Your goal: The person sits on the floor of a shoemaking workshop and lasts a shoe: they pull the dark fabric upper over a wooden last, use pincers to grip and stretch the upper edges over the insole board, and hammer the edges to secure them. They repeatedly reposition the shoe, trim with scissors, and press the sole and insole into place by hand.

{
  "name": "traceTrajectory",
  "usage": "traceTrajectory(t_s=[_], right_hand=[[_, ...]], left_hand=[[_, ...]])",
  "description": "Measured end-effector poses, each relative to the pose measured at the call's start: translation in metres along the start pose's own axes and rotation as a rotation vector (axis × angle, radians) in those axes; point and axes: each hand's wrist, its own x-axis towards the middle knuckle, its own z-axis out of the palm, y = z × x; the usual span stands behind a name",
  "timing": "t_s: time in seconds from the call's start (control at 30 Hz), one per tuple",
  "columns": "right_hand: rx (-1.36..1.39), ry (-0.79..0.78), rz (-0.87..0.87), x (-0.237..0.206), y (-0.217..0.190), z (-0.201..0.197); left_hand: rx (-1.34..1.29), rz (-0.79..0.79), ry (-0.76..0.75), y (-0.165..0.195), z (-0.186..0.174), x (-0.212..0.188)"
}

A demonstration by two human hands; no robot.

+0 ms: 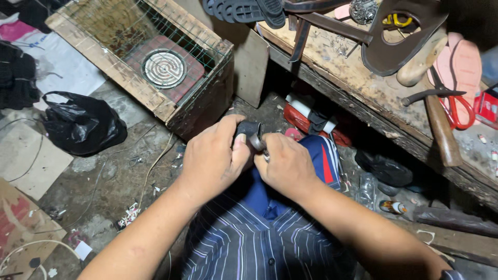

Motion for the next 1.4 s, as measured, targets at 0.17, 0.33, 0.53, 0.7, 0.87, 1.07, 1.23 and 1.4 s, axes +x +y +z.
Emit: traceTrajectory(t_s=[0.17, 0.33, 0.53, 0.7, 0.87, 1.07, 1.23, 1.4], right_hand=[[-0.118, -0.351, 0.112, 0.003, -0.026, -0.043], [-0.021, -0.793, 0.286, 0.004, -0.036, -0.079], [0.070, -0.758, 0.242, 0.011, -0.033, -0.059], [-0.031, -0.821, 0.296, 0.011, -0.039, -0.061], [0.169, -0.702, 0.279, 0.012, -0.031, -0.075], [0.089, -0.719, 0.340, -0.004, -0.018, -0.096], [-0.052, -0.638, 0.393, -0.011, -0.018, -0.071], [0.020, -0.057, 0.074, -0.003, -0.028, -0.021]], left_hand=[[0.242, -0.169, -0.191, 0.015, -0.010, 0.004], [0.041, -0.130, -0.258, 0.027, -0.011, -0.003], [-0.209, -0.081, -0.225, 0.021, -0.016, -0.006], [-0.268, -0.300, -0.226, 0.025, -0.017, -0.008], [-0.103, -0.149, -0.121, 0.028, -0.011, -0.010], [-0.025, -0.063, -0.090, 0.040, 0.003, -0.022], [-0.055, -0.040, -0.065, 0.038, 0.006, -0.020], [-0.120, -0.148, -0.059, 0.018, -0.003, -0.008]])
